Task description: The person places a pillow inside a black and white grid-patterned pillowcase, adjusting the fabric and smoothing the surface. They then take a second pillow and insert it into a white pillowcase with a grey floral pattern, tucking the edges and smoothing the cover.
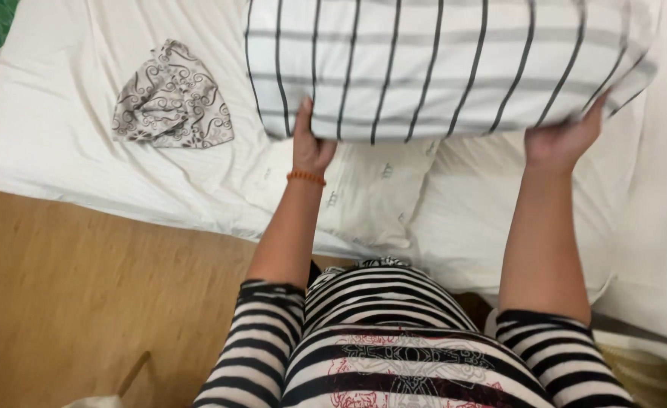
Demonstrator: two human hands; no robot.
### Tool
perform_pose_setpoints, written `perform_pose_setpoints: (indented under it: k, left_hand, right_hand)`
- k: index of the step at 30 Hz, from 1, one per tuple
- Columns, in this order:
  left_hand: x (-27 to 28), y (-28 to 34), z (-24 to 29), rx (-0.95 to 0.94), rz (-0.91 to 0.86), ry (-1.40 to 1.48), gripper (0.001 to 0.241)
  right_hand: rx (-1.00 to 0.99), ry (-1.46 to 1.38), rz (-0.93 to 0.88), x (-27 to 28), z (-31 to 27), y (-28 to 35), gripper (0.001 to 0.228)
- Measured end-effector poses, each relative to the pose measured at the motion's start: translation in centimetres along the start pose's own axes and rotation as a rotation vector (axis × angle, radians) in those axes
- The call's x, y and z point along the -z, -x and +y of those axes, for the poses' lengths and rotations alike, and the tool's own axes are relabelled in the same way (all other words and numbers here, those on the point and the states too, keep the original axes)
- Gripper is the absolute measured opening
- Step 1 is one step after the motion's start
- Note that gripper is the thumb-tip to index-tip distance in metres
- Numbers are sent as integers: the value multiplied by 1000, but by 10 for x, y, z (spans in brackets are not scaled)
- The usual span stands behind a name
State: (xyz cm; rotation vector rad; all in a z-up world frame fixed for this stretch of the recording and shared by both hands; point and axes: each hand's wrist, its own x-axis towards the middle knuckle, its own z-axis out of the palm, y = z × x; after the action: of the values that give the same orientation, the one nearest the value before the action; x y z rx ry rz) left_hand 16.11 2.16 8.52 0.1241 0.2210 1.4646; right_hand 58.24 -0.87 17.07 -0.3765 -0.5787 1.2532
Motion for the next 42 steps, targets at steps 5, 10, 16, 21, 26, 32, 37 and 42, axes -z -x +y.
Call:
perform_pose_setpoints:
  k: [5, 10, 16, 21, 26, 32, 37, 42]
  left_hand:
    - [100, 65, -43, 49, 344, -215, 42]
    - [120, 107, -55, 108, 842, -353, 61]
    - [64, 108, -45, -412, 964, -941, 99]
    - [37, 96, -29, -684, 1145, -1771, 113]
    - [5, 42, -40, -659, 569, -2234, 92]
    - [24, 2, -60, -340, 138, -2585, 90]
    - [35, -1, -61, -38, 104, -2678, 93]
    - [23, -17, -51, 286, 121, -2642, 93]
  right_hand:
    - [-454, 251, 487, 205, 37, 71, 49]
    - [-1012, 878, 775, 300, 62, 106, 45]
    - [-58, 1792, 700, 214, 81, 49, 46]
    - [208, 1850, -37, 92, 141, -3, 58]
    - [164, 1878, -497, -16, 210, 4, 63]
    - [61, 2049, -601, -15, 236, 10, 59]
    - [-93, 2164, -514, 34, 237, 10, 63]
    - [-131, 2274, -464, 58, 231, -17, 66]
